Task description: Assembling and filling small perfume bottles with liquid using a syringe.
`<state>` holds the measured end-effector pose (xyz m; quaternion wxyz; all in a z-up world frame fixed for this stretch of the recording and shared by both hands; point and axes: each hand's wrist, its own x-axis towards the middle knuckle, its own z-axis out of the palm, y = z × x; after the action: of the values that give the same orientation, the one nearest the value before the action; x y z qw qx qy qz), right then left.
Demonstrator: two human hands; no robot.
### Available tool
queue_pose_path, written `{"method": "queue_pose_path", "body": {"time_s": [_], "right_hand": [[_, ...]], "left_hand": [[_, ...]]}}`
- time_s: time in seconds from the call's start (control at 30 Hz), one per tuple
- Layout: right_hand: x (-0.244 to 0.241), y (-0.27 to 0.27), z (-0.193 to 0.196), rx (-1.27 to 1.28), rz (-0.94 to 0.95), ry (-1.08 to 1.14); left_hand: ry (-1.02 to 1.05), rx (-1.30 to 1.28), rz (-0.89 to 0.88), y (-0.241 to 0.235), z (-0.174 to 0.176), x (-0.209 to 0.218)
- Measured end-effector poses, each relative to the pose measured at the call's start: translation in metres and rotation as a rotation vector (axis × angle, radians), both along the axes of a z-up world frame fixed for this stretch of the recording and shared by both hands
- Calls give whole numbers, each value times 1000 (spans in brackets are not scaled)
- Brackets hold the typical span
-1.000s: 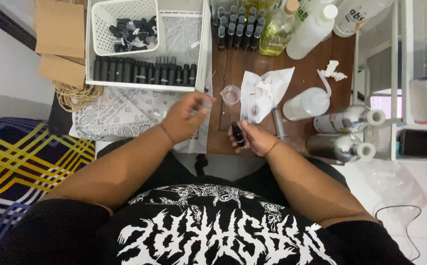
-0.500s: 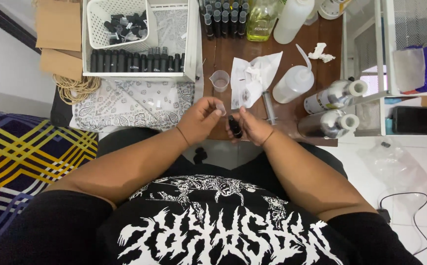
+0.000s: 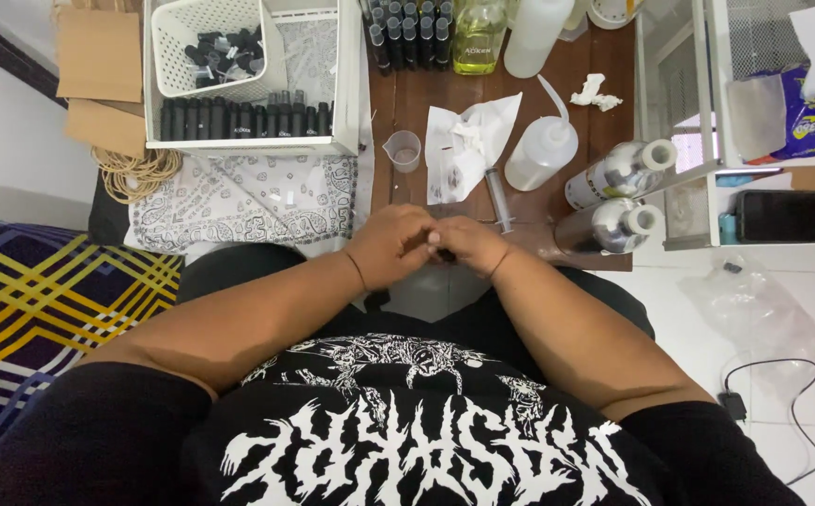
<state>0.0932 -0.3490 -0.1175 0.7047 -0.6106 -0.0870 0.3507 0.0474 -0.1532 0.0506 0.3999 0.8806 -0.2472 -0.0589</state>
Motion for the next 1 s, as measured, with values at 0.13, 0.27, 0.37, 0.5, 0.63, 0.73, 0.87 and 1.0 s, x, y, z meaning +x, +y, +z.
{"method": "queue_pose_path", "body": {"time_s": [0.13,0.27,0.37,0.5,0.63,0.73,0.87,1.0], "right_hand": [[6,-10,29,-16,-5,-31],[0,-10,47,-133,41,-156],[-14,-2,101,-57,-25,-121],[6,-8,85,175,-128,59],[4,-5,109,135,-184,-12],[5,-4,101,86,-235,-115],[-1,-6,111,62,-297,-94],[-8,-4,106,43,-304,-38]], "left_hand": [[-4,-8,16,-2,5,0],[82,106,115,-6,28,1],[200,99,279,2,9,8],[367,-52,649,13,36,19],[358,-355,728,25,37,22],[385,-399,698,23,32,18],[490,-325,698,24,25,20],[510,-231,664,23,27,20]]}}
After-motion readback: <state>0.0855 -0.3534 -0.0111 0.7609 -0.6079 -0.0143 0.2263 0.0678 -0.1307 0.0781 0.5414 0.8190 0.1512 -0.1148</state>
